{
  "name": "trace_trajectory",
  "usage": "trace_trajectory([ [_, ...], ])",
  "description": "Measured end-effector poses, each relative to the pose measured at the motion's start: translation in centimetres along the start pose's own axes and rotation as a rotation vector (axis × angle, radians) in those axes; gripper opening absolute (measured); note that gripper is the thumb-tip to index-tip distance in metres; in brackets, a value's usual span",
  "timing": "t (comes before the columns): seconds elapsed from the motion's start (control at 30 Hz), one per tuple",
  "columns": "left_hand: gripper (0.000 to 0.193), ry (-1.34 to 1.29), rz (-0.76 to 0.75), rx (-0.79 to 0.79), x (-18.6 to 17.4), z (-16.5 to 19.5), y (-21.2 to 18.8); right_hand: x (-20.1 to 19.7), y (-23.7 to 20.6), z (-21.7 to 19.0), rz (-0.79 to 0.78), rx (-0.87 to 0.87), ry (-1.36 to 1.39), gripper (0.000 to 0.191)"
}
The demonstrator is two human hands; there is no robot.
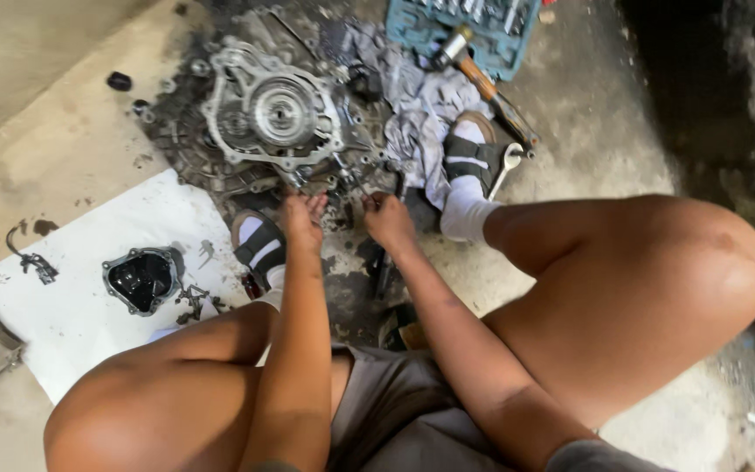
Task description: The person sits on the floor and works on a disassembled engine block. They use a screwdriver to pry and adjust internal components, then use a hammer and punch to tap parts into place. The person repeatedly handles the engine casing and internal gears, occasionally wiping their hands with a rag.
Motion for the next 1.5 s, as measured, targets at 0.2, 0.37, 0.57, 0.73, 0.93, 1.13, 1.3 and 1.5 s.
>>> trace_trajectory([
  [0.2, 0.038, 0.078, 0.085, -0.005, -1.3, 1.4, -1.5, 1.1, -1.2, 0.0, 0.074, -0.049, 0.015, 0.034],
  [0.37, 0.011, -0.104, 0.143, 0.313, -5.4, 5.2, -1.4, 2.8, -1.5, -0.3, 0.110, -0.123, -0.027, 0.036],
  [0.57, 0.008, 0.027, 0.177, 0.772, -6.2, 17.4, -4.8, 5.0, -2.5, 0.3, 0.090, -0.096, -0.078, 0.038],
  [0.73, 0.016, 1.084, -0.339, 1.151, 1.5, 28.3, -16.4, 9.4, -4.3, -1.5, -0.148, -0.244, -0.121, 0.039],
  [0.93, 0.023, 1.612, -0.110, 1.374, 2.2, 29.3, -21.8, 13.1, -4.3, -4.3, -0.215, -0.325, 0.088, 0.034],
  [1.13, 0.053, 1.970, -0.093, 0.943, 1.4, 27.2, -15.0, 15.4, -1.8, -2.5, -0.280, -0.131, 0.373, 0.025],
  [1.3, 0.044, 1.887, -0.219, 0.917, 4.0, 26.0, -13.4, 16.8, 0.3, -1.4, -0.230, -0.111, 0.333, 0.027],
  [1.5, 0.038, 1.773, -0.203, 1.041, 5.1, 27.3, -11.5, 18.1, 1.6, -0.7, -0.266, -0.054, 0.392, 0.024],
])
Point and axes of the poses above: each hand's wrist, its own y-axis towards the middle knuckle, its own x-axis out of the palm, z = x × y, the point moved 6 cm from there along y, towards the middle knuckle, and after that the axes turned 6 degrees about -y, right-handed, at the moved point
